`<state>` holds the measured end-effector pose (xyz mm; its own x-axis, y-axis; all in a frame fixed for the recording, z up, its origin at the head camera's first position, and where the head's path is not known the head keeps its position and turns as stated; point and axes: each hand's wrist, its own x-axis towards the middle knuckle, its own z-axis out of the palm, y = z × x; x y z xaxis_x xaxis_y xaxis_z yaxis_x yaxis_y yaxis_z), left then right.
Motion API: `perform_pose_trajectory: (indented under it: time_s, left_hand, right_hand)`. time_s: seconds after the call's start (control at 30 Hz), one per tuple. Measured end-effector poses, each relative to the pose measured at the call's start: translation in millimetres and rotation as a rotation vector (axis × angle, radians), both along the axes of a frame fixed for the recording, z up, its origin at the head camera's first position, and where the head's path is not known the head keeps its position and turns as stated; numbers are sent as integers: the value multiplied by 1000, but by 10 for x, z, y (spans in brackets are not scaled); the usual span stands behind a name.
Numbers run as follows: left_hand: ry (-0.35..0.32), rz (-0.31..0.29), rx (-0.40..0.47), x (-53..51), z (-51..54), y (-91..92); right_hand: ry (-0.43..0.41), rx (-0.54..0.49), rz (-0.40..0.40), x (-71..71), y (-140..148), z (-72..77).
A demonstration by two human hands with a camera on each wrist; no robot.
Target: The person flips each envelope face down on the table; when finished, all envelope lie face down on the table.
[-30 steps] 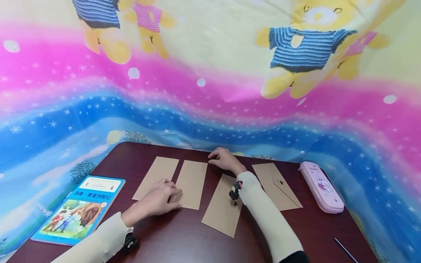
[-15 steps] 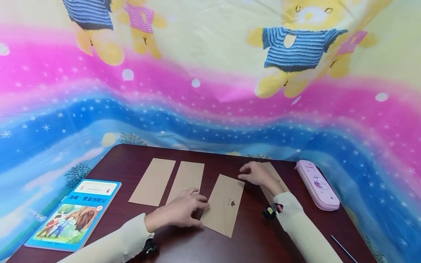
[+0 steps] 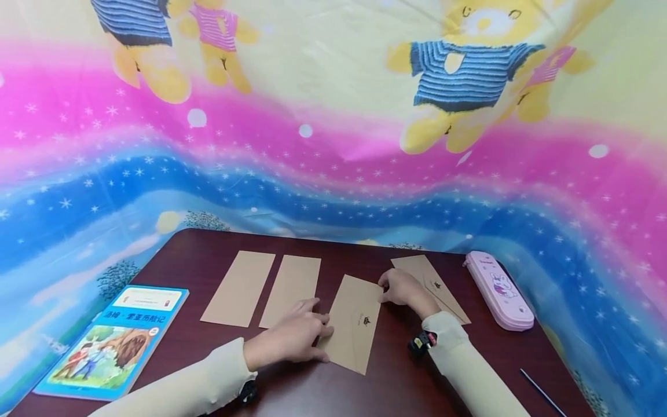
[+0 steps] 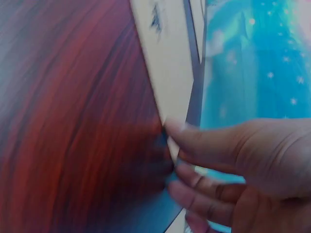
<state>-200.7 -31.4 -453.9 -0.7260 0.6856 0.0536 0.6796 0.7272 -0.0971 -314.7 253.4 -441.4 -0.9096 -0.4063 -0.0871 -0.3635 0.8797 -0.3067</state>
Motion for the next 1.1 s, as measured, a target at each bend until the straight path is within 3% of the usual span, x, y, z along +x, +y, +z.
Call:
perform_pose_trajectory:
  time_s: [0.13, 0.37, 0.57, 0.73, 0.93, 1.1]
  left_hand:
    - [109, -20, -69, 11, 8, 93]
    - [51, 38, -117, 94, -19, 112]
    - [53, 44, -110, 80, 13, 148]
    - [9, 48, -104, 75, 25, 151]
    - [-21, -7, -70, 15, 22, 61]
    - [-18, -22, -82, -30, 56, 44]
  right_hand:
    - [-7, 35, -33, 9, -65, 58]
    - [-125, 67, 16, -28, -139, -11]
    - [-146, 78, -29, -103, -92, 24]
    - [-128, -18, -27, -136, 29, -14]
    - [-61, -129, 84, -132, 187, -119]
    - [15, -149, 148, -140, 244, -163]
